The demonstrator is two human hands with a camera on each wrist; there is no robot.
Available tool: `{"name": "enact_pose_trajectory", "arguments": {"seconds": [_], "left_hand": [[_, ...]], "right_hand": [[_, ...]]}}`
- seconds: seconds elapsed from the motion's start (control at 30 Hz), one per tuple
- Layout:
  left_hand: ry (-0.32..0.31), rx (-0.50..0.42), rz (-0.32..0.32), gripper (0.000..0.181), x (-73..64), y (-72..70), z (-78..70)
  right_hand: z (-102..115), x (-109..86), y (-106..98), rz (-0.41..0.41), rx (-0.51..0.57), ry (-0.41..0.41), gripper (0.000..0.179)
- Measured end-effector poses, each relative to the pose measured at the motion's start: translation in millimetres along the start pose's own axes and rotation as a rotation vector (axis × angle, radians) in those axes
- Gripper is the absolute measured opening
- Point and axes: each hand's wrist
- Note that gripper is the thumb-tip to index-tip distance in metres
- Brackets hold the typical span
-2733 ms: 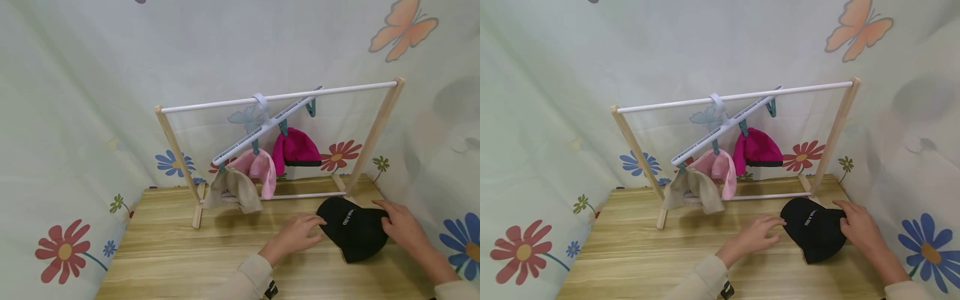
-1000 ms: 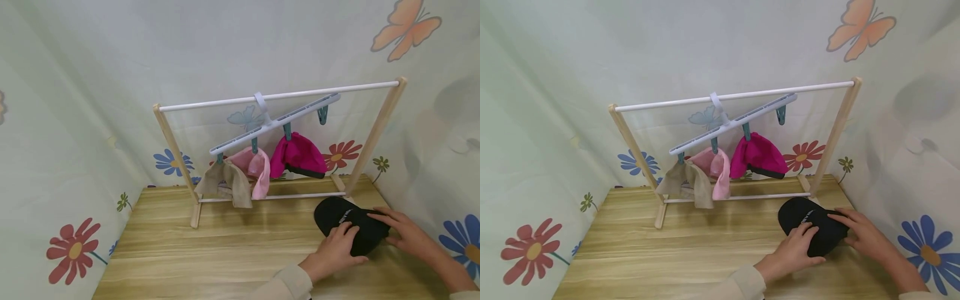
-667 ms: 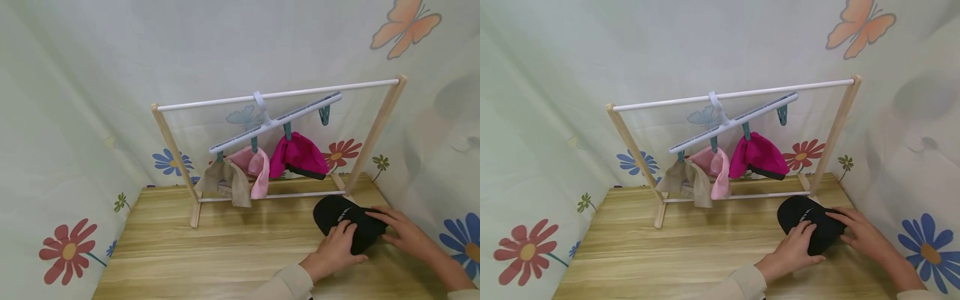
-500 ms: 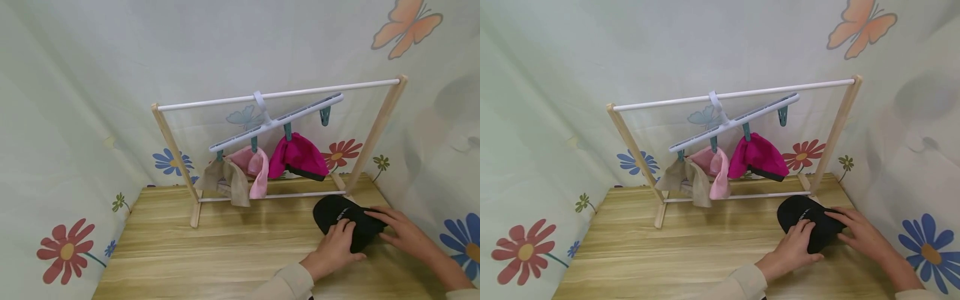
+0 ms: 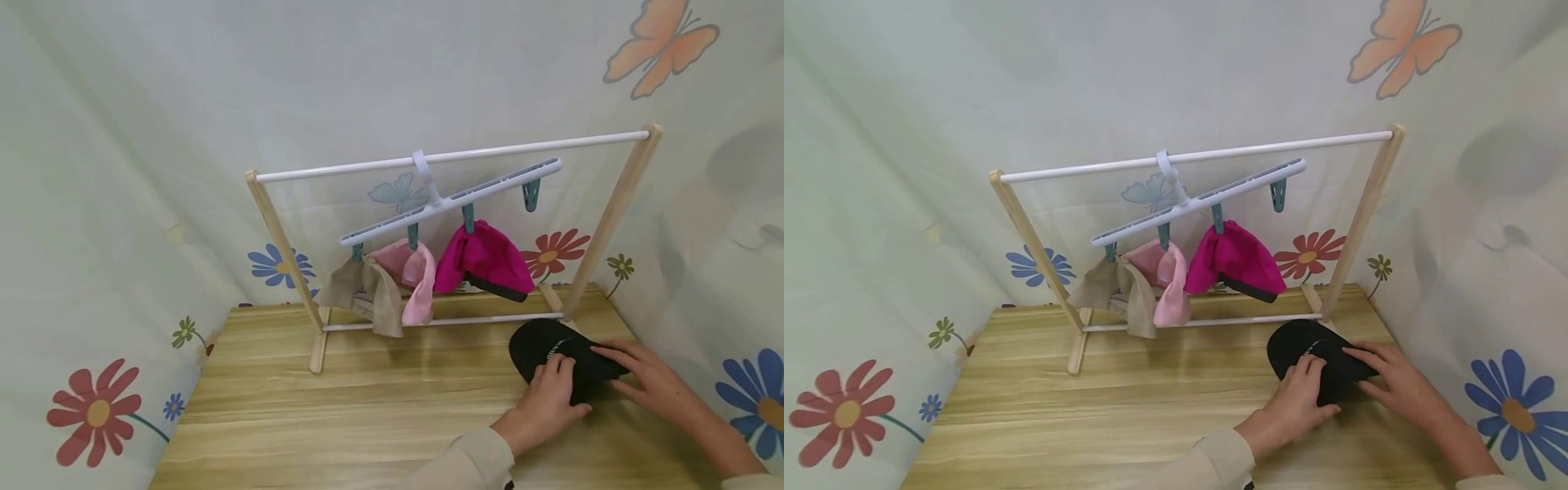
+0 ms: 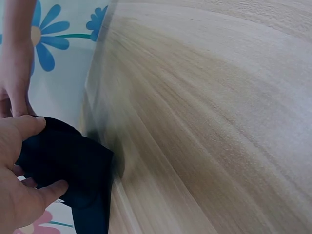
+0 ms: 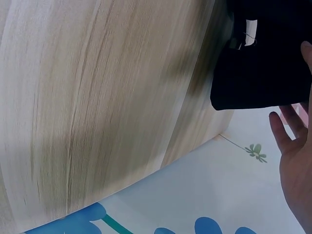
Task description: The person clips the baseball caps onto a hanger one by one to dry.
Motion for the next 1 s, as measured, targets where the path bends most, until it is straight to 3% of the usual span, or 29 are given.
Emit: {"name": "enact_pose_trajectory", "arguments": {"seconds": [0.37,0.77,1.0], "left_hand": [[-0.004,-0.033,-0.008,0.064,1.2,-3.2,8.0],[0.016,-0.009,-0.017,0.064,3.3,-8.7,11.1],[0.02,0.017,-0.056,0.065,2.7,-8.4,13.4]], "right_hand": [[8,2.7,3,-0.004,-0.003,0.038,0.076],[19,5.1,-4,0.077,-0.057,0.168,0.06],[22,7.6,1,0.049,-0.033,0.162,0.057]]}}
Point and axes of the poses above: each hand's wrist, its own x-axis towards the middle knuckle, its own y-axis out of the palm, z = x × y, and after that the axes turned 6 degrees about -z, right-handed
